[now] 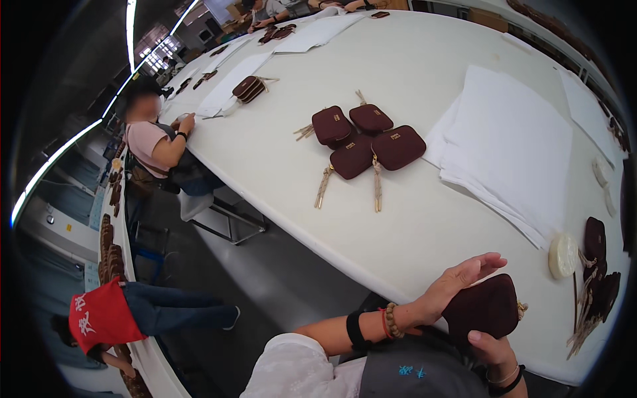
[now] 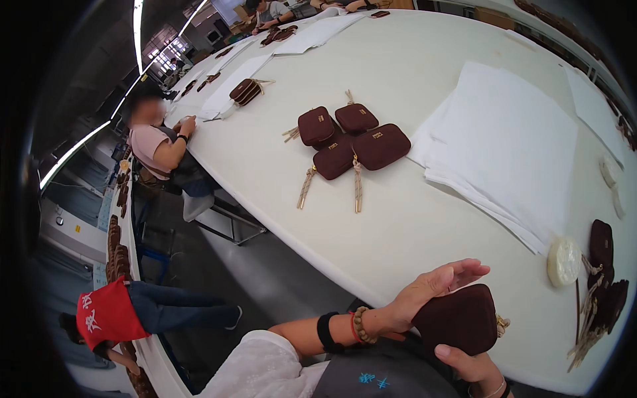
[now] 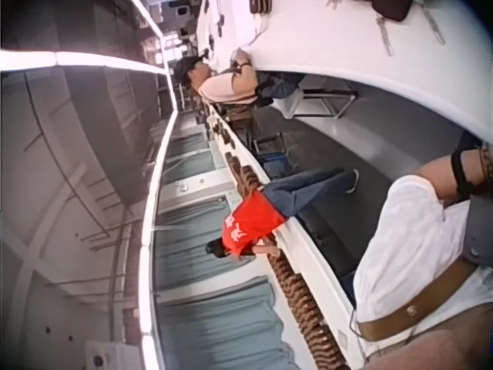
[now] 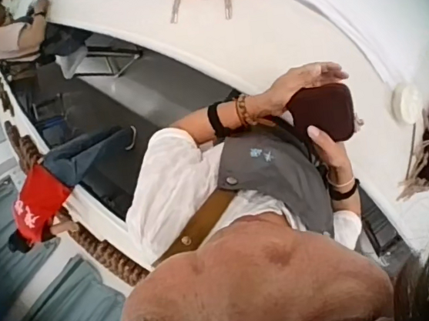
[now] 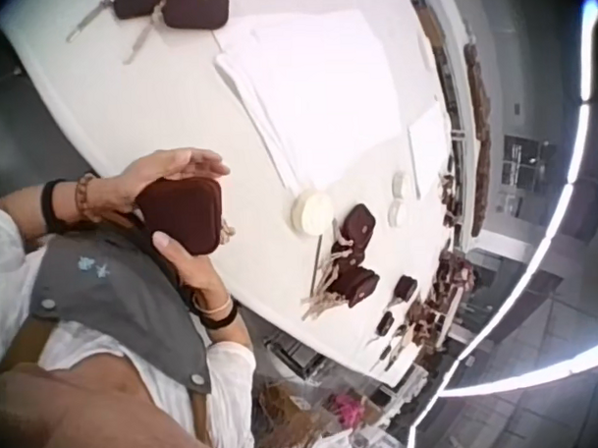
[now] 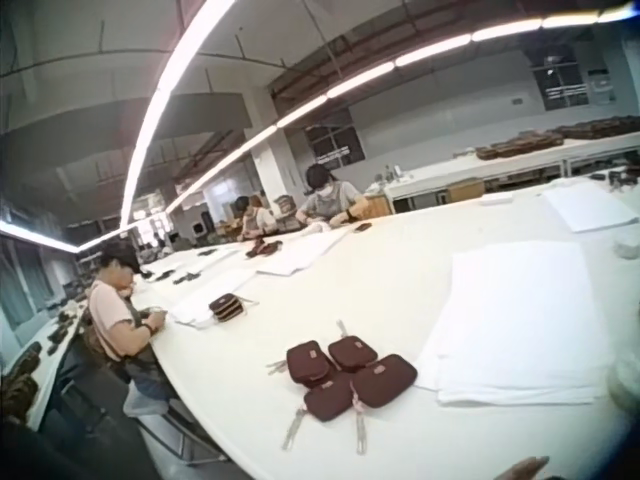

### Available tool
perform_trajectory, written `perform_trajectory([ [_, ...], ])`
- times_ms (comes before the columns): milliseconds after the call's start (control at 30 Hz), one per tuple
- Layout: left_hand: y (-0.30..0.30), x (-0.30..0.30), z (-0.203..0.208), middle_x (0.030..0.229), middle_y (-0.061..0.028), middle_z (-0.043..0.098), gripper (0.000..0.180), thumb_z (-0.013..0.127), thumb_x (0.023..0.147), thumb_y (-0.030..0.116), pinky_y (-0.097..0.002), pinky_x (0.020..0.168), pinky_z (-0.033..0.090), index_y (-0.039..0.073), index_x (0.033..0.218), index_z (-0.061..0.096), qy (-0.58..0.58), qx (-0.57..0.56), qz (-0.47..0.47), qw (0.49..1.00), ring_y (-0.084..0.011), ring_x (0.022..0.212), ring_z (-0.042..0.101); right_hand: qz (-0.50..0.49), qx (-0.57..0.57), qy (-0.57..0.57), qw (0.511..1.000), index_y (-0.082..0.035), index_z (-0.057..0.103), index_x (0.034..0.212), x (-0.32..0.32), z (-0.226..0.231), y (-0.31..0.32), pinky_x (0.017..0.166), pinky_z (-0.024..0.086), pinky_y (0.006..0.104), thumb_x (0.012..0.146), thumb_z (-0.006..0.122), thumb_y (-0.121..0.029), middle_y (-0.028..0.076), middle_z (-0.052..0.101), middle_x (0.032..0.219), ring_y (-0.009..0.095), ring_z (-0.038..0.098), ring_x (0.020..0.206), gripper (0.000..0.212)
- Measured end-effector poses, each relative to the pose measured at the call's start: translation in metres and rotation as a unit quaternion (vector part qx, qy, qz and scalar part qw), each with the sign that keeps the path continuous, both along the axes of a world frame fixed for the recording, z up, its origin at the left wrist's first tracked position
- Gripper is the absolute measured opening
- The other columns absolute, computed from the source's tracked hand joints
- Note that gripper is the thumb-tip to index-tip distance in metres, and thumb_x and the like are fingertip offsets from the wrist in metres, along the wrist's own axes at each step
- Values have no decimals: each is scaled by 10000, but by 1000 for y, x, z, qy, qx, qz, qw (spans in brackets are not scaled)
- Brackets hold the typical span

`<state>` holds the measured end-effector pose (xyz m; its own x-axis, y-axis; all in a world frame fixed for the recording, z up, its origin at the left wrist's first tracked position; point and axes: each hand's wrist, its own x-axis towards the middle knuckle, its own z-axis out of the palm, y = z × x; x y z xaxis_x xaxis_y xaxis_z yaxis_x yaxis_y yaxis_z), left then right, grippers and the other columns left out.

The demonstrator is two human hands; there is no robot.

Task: The person repeatedly stuffs white tissue paper into small maroon zippered pouches. They open the pouches, insert the paper, and close them, placing the finished items on the table. The process is repeated for multiple pouches.

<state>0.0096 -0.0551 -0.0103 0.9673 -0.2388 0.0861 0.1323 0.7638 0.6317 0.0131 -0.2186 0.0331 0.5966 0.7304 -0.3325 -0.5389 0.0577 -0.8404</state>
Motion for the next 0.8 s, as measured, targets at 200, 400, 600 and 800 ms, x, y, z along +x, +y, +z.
perform_trajectory([
  [200,-5,-13,8,1464,-99,309,563,325,1003,392,-329,1079,311,3,1409,286,-6,-68,-45,997,-175,1306,356,-42,48,33,997,-19,346,1337,-1,-6,3,938,450,362,716,657,-189,110,499,1230,230,521,1129,714],
  [400,-13,-18,11,1449,-82,329,556,343,1001,378,-303,1067,312,7,1411,293,5,-31,20,999,-163,1297,367,-25,3,76,997,-27,347,1336,0,-18,-9,942,454,367,740,639,-157,109,512,1214,232,521,1139,676],
  [600,6,-7,11,1407,-108,396,484,369,997,323,-320,1046,347,26,1380,368,-7,15,-25,1000,-181,1259,416,-16,-6,30,999,-28,339,1341,4,-6,0,935,457,361,747,658,-188,108,502,1219,226,517,1136,692],
  [800,17,-1,26,1355,-106,461,454,396,994,329,-326,1032,369,19,1322,446,-105,-21,-53,993,-187,1215,462,-32,45,4,998,-43,304,1358,5,10,12,959,428,359,710,681,-218,103,464,1247,221,494,1149,770],
])
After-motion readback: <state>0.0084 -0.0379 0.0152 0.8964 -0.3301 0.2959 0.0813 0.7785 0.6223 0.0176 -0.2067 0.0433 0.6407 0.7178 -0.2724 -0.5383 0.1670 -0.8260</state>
